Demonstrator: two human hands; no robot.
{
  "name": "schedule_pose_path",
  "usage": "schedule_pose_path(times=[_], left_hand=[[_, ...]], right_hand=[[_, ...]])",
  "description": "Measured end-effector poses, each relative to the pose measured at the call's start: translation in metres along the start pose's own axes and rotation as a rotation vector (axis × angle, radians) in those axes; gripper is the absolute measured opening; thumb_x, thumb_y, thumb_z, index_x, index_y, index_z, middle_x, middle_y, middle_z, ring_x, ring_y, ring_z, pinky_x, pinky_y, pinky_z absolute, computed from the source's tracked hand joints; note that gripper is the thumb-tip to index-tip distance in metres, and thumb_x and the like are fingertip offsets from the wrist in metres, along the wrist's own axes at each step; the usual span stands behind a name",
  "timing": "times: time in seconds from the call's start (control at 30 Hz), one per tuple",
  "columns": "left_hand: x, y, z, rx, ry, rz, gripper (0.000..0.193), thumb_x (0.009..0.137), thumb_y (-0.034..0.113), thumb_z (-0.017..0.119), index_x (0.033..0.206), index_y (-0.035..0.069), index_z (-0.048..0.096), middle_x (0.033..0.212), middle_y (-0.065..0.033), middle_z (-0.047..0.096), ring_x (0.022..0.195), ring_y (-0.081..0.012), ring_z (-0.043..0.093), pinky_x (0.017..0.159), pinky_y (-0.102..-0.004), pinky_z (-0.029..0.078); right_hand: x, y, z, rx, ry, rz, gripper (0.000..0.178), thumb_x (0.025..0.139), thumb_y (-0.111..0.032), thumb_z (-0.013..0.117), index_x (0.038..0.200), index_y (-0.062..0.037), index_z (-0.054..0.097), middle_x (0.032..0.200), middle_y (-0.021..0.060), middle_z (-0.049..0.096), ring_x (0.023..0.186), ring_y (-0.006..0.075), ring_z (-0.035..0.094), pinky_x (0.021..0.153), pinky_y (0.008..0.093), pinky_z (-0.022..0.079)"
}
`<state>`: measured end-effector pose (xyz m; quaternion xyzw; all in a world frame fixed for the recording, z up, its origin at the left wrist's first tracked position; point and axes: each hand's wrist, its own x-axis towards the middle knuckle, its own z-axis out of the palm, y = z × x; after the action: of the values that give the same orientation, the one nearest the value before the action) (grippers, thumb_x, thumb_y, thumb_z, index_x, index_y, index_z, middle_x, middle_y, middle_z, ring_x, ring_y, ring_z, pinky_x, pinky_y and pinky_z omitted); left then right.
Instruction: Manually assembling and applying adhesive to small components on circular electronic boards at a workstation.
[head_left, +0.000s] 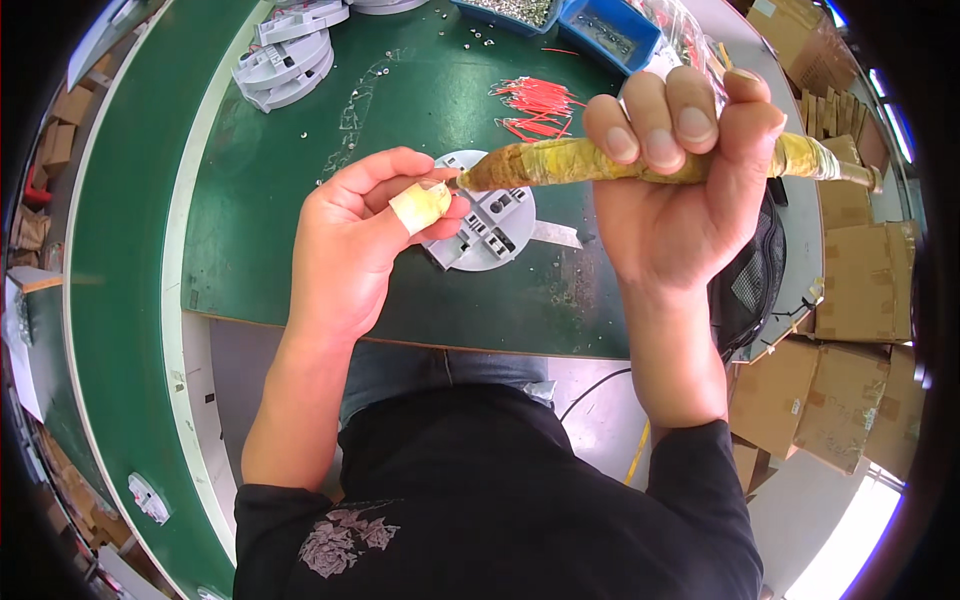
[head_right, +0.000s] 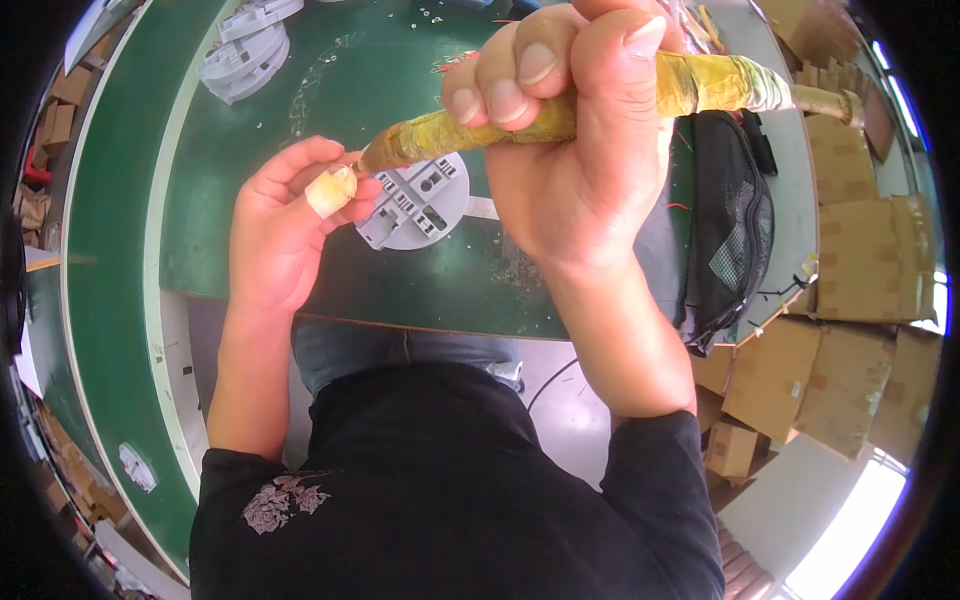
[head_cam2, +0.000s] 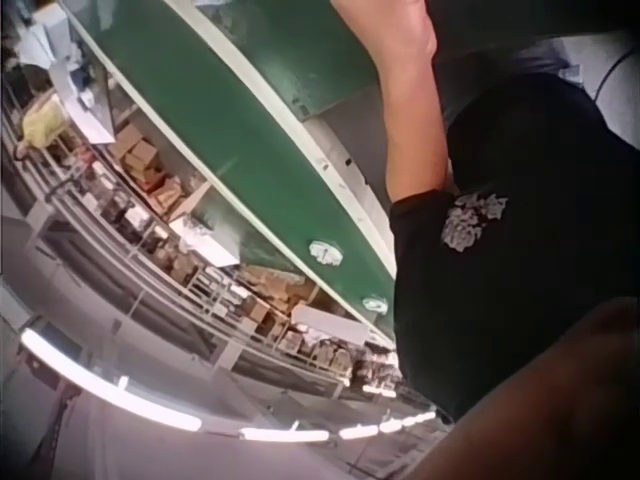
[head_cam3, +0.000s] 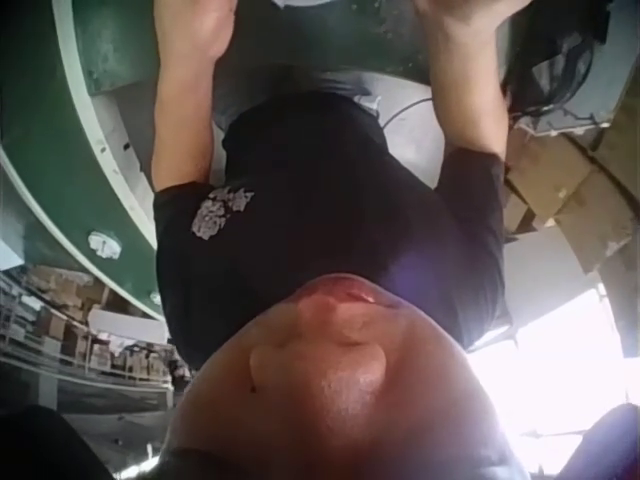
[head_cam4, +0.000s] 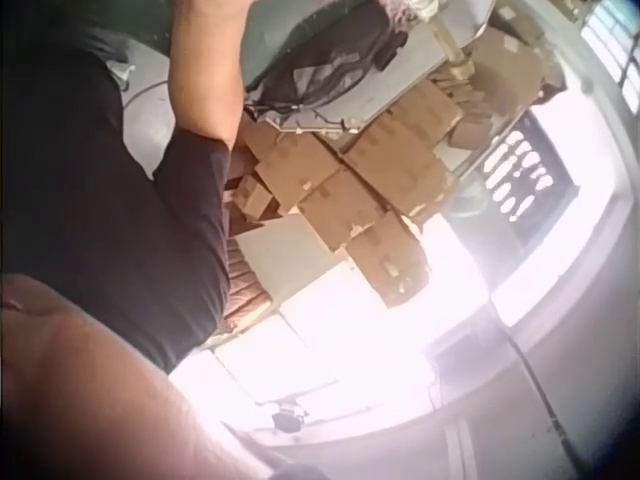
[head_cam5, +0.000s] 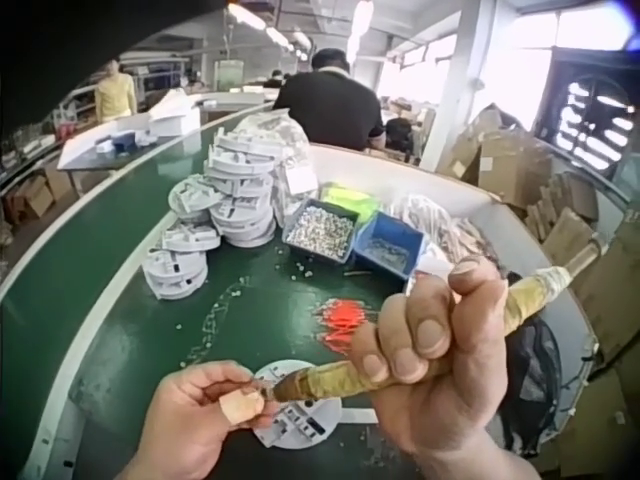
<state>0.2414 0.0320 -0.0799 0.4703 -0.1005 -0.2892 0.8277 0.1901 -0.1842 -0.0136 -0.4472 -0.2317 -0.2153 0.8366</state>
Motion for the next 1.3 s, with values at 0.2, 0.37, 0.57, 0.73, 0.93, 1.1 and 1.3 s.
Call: schedule_pose_path(times=[0.2,0.37,0.57,0.73,0.93,1.1,1.3], left_hand=[[-0.002,0.0,0.009,-0.015,-0.004,-0.028,0.025,0.094,0.001,0.068,0.119,0.001,0.064,0.105,-0.0138,0.073,0.09,-0.0241,0.075,0.083,-0.035,0.061],[0.002,-0.006,0.015,0.107,-0.071,-0.003,0.037,0.089,0.003,0.073,0.123,-0.004,0.06,0.116,-0.0201,0.07,0.101,-0.0294,0.072,0.088,-0.039,0.059],[0.007,-0.011,0.028,1.318,-0.222,0.553,0.086,0.07,0.018,0.088,0.143,0.002,0.047,0.142,-0.0226,0.053,0.136,-0.0372,0.048,0.11,-0.0483,0.039],[0.006,-0.022,0.029,1.332,-0.238,0.486,0.097,0.063,0.024,0.091,0.146,0.007,0.045,0.146,-0.0229,0.049,0.139,-0.0399,0.043,0.115,-0.0484,0.031],[0.006,-0.022,0.029,1.31,-0.204,0.412,0.096,0.065,0.024,0.092,0.143,0.0,0.043,0.142,-0.0182,0.052,0.14,-0.0361,0.042,0.114,-0.0487,0.033],[0.007,-0.021,0.027,1.311,-0.246,0.414,0.095,0.065,0.024,0.092,0.143,0.0,0.043,0.139,-0.0196,0.053,0.139,-0.0356,0.044,0.114,-0.0495,0.033],[0.007,-0.032,0.025,1.223,-0.253,0.395,0.094,0.066,0.024,0.091,0.142,0.0,0.043,0.138,-0.0197,0.054,0.139,-0.0362,0.044,0.115,-0.0506,0.032]], right_hand=[[-0.007,-0.003,-0.002,0.004,0.025,-0.026,0.03,0.108,-0.04,0.048,0.123,-0.0189,0.064,0.087,-0.0044,0.057,0.072,0.0106,0.046,0.07,0.0313,0.042],[-0.005,-0.014,-0.009,0.002,0.007,0.009,0.033,0.109,-0.042,0.046,0.125,-0.018,0.063,0.078,-0.0049,0.052,0.064,0.0096,0.045,0.064,0.0305,0.043],[-0.008,-0.021,-0.017,-0.164,0.113,0.036,0.036,0.11,-0.042,0.043,0.128,-0.0174,0.061,0.07,-0.0053,0.045,0.055,0.0088,0.041,0.056,0.0297,0.042],[-0.016,-0.009,-0.015,-0.254,0.04,0.04,0.035,0.11,-0.041,0.042,0.13,-0.0166,0.058,0.068,-0.0047,0.042,0.051,0.0089,0.038,0.052,0.0295,0.04],[-0.014,0.014,-0.008,-0.305,-0.016,0.056,0.03,0.109,-0.035,0.048,0.123,-0.01,0.055,0.063,-0.0027,0.041,0.044,0.0094,0.034,0.045,0.0299,0.039],[-0.007,0.021,0.007,-0.509,-0.123,0.095,0.028,0.106,-0.029,0.056,0.118,-0.0031,0.053,0.061,-0.001,0.045,0.042,0.0096,0.037,0.041,0.0297,0.038],[-0.019,0.042,0.025,-0.825,-0.027,-0.088,0.025,0.101,-0.021,0.064,0.108,0.0013,0.054,0.065,0.0035,0.053,0.046,0.0095,0.045,0.042,0.0263,0.038]])
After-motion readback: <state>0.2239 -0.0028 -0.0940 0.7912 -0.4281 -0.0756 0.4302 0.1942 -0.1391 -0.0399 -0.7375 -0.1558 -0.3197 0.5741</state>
